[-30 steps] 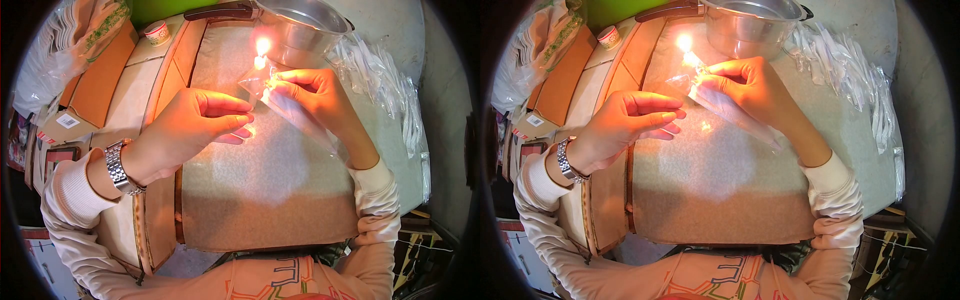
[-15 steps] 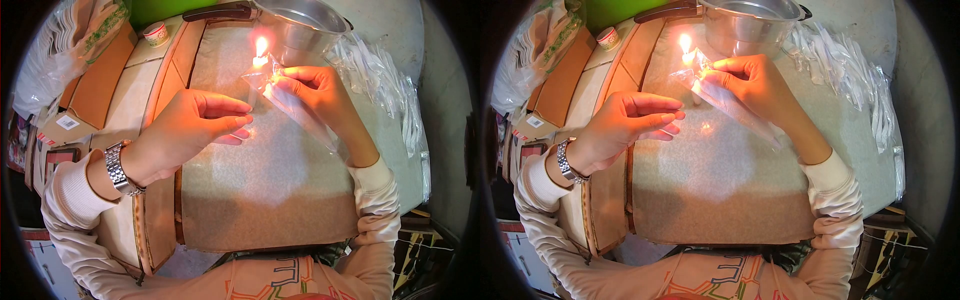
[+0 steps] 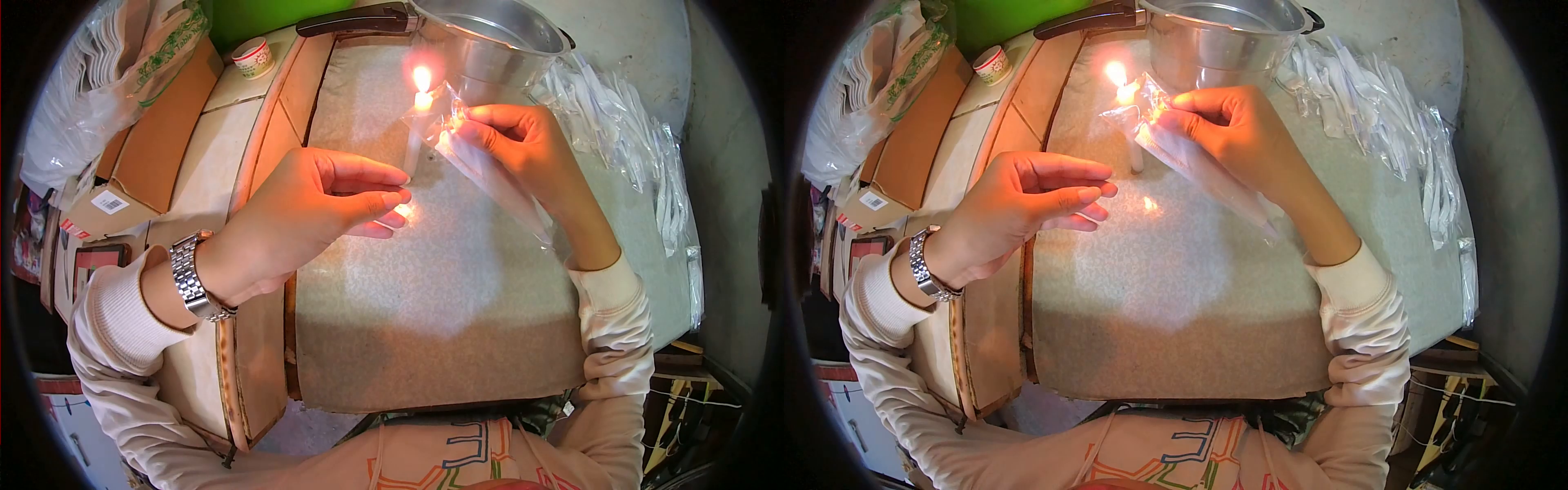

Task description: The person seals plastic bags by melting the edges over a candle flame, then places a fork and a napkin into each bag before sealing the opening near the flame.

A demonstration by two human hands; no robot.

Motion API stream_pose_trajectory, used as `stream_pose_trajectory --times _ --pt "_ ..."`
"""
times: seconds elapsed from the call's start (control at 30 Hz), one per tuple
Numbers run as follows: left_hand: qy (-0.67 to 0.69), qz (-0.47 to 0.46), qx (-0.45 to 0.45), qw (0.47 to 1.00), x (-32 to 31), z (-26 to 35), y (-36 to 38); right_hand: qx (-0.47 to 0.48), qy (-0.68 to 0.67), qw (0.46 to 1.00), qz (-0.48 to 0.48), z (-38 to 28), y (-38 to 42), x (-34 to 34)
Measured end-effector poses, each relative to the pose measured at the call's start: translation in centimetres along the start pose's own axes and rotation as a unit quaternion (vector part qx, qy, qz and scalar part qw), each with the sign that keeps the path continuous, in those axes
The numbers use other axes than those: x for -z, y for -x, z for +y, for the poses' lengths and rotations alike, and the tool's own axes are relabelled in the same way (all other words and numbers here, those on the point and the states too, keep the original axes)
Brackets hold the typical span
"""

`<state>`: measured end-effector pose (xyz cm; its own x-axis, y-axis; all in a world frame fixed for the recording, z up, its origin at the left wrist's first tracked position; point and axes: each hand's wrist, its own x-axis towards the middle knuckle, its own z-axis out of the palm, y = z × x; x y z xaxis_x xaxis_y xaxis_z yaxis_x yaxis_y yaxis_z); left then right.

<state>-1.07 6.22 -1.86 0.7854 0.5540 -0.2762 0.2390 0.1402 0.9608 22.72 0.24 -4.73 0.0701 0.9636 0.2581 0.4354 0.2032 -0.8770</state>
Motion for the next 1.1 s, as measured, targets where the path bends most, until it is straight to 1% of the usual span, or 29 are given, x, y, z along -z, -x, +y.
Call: stream_pose_trajectory --times 0.23,0.43,0.83,0.93,1.03,1.1 --pt "0.007 -0.004 0.002 1.000 0.0 0.0 0.0 -0.007 -0.045 0.999 -0.027 -0.5 0.4 -0.1" --pt "0.011 -0.008 0.000 1.000 0.0 -0.1 -0.1 -0.005 -0.008 1.000 -0.016 -0.9 0.4 0.3" --pt "0.010 -0.001 0.009 1.000 0.0 0.0 -0.1 -0.006 -0.007 1.000 -0.016 -1.1 0.4 0.8" --pt "0.002 -0.001 -0.008 1.000 0.0 -0.1 0.0 -0.010 -0.004 1.000 0.012 -1.2 0.5 0.6" --pt "0.016 -0.009 0.001 1.000 0.1 -0.2 -0.1 -0.008 0.008 1.000 -0.016 -1.0 0.3 1.0" --pt "0.017 -0.008 0.003 1.000 0.1 -0.2 -0.1 -0.001 -0.006 1.000 -0.013 -0.9 0.4 1.0"
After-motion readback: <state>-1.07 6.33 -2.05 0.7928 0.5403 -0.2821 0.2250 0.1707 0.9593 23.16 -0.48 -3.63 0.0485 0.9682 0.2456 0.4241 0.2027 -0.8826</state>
